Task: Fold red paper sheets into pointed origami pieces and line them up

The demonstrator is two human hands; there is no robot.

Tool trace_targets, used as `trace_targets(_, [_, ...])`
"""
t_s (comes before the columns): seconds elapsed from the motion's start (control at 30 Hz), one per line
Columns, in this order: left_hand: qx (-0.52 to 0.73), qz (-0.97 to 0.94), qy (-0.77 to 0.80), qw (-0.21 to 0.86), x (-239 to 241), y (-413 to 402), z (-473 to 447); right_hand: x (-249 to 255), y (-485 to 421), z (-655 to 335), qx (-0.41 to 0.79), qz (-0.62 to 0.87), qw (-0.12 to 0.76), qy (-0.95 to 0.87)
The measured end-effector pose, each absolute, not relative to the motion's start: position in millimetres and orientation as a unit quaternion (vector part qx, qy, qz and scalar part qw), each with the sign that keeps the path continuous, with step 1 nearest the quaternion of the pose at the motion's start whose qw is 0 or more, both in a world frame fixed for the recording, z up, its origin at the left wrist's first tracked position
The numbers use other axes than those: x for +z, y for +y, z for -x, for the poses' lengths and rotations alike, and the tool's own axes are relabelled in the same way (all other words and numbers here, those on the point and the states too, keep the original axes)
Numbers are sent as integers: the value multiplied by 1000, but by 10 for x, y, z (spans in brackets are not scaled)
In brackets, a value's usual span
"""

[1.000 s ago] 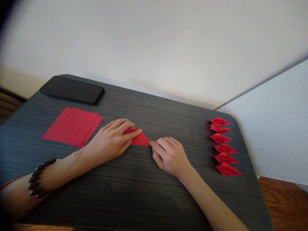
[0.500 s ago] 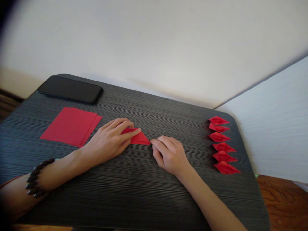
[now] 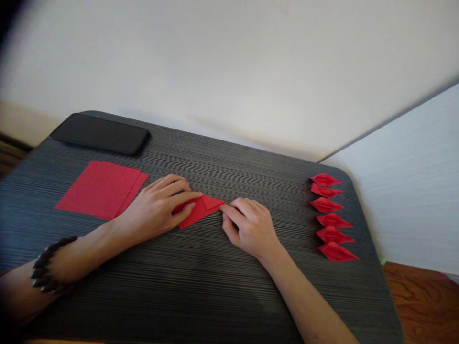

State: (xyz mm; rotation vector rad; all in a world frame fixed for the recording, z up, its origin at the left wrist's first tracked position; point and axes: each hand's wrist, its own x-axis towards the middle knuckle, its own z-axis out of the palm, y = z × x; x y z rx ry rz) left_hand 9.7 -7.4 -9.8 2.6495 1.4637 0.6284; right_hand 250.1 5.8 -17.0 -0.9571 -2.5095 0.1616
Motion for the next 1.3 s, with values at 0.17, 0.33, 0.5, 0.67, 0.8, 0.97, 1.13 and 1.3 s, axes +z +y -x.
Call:
trace_targets(0.17, [213,-846,487,37,-86,-74,-100,-132,58,-2362,58,340,181,-921])
trace_targets(0.33, [211,-875,432,59,-63,-61,-71,-120,71,-2376,77,383,170,-904])
trace_targets(0.5, [216,-889,398,61,-70,-57,-68,-104,84,-2419,104,377,175,-903])
trace_targets(0.67, [226,-887,402,40,-112,-75,-68,-83,93,-2455,141,351,182,-908])
trace_targets(0.8, [210,-894,395,35,-123,-92,-61,-88,108,-2474,161,330,196,-909])
trace_targets(0.97, [198,-889,409,42,-107,-96,-75,-133,100,-2483,137,285,227,-921])
trace_targets(1.13, [197,-888,412,51,-94,-98,-101,-149,80,-2457,101,281,251,-921])
trace_targets(1.3, [189,-890,414,43,-67,-129,-144,-147,84,-2394,144,328,273,-893])
